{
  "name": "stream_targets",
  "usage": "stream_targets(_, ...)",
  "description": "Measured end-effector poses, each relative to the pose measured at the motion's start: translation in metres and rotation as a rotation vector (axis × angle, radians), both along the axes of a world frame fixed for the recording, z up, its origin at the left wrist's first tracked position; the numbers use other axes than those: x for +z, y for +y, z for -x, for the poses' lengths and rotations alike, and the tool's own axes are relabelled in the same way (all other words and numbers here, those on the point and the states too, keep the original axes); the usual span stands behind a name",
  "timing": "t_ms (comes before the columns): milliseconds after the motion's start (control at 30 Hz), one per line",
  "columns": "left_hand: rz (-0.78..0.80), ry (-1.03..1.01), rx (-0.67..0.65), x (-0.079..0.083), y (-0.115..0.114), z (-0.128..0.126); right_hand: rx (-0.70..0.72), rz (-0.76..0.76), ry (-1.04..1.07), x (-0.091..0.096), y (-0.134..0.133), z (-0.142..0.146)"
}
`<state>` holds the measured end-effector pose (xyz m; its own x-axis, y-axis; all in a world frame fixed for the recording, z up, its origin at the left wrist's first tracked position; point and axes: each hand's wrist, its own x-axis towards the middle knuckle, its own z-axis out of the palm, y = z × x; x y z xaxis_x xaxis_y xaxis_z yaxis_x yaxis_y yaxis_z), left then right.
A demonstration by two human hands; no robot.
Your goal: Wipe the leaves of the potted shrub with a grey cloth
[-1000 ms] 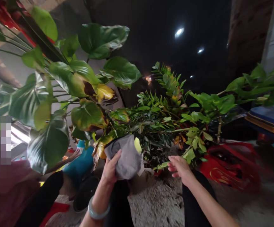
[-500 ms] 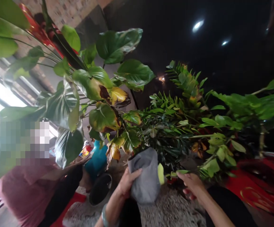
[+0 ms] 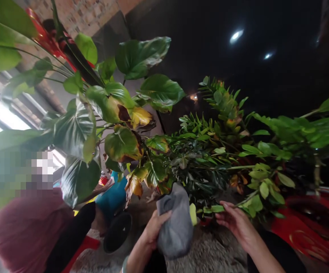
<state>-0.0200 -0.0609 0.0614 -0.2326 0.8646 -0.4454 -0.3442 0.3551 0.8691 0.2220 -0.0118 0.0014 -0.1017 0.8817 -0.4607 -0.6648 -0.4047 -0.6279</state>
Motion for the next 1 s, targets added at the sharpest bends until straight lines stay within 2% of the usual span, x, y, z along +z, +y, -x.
stream_targets(67,-0.053,0.010,0.099,0.022,0.005,0.009,0.007,0.000,0.010,0.000,0.000,-0.001)
stream_targets(167,-0.272,0.028,0.284,0.066,0.037,0.030,-0.002,0.002,0.025,0.002,0.001,0.000)
stream_targets(233,-0.361,0.055,0.335,0.081,0.058,0.037,-0.016,0.003,0.036,0.004,0.001,0.003)
stream_targets(267,-0.354,0.070,0.336,0.080,0.064,0.037,-0.023,0.003,0.043,0.005,0.001,0.004)
stream_targets(333,-0.235,0.097,0.270,0.066,0.064,0.032,-0.033,0.002,0.053,0.007,0.000,0.004)
stream_targets(400,-0.077,0.113,0.118,0.042,0.048,0.026,-0.037,0.002,0.052,0.007,-0.001,0.003)
stream_targets(467,-0.027,0.083,-0.107,0.024,0.025,0.023,-0.040,0.010,0.047,0.006,-0.003,0.000)
stream_targets(533,-0.058,0.065,-0.242,0.023,0.007,0.026,-0.045,0.016,0.050,0.004,-0.003,-0.002)
stream_targets(567,-0.081,0.061,-0.244,0.030,0.003,0.029,-0.048,0.015,0.053,0.004,-0.002,-0.002)
stream_targets(633,-0.127,0.062,-0.124,0.055,0.007,0.036,-0.050,0.008,0.059,0.005,-0.001,-0.002)
stream_targets(733,-0.231,0.062,0.185,0.094,0.037,0.040,-0.060,0.002,0.072,0.009,0.000,0.003)
stream_targets(800,-0.292,0.062,0.293,0.102,0.058,0.034,-0.068,-0.002,0.086,0.012,0.000,0.006)
stream_targets(867,-0.265,0.075,0.243,0.090,0.067,0.023,-0.068,-0.012,0.097,0.013,-0.001,0.008)
stream_targets(900,-0.221,0.088,0.154,0.077,0.065,0.017,-0.065,-0.016,0.101,0.012,-0.002,0.007)
stream_targets(1000,-0.083,0.088,-0.249,0.031,0.038,0.005,-0.059,-0.018,0.094,0.010,-0.003,0.003)
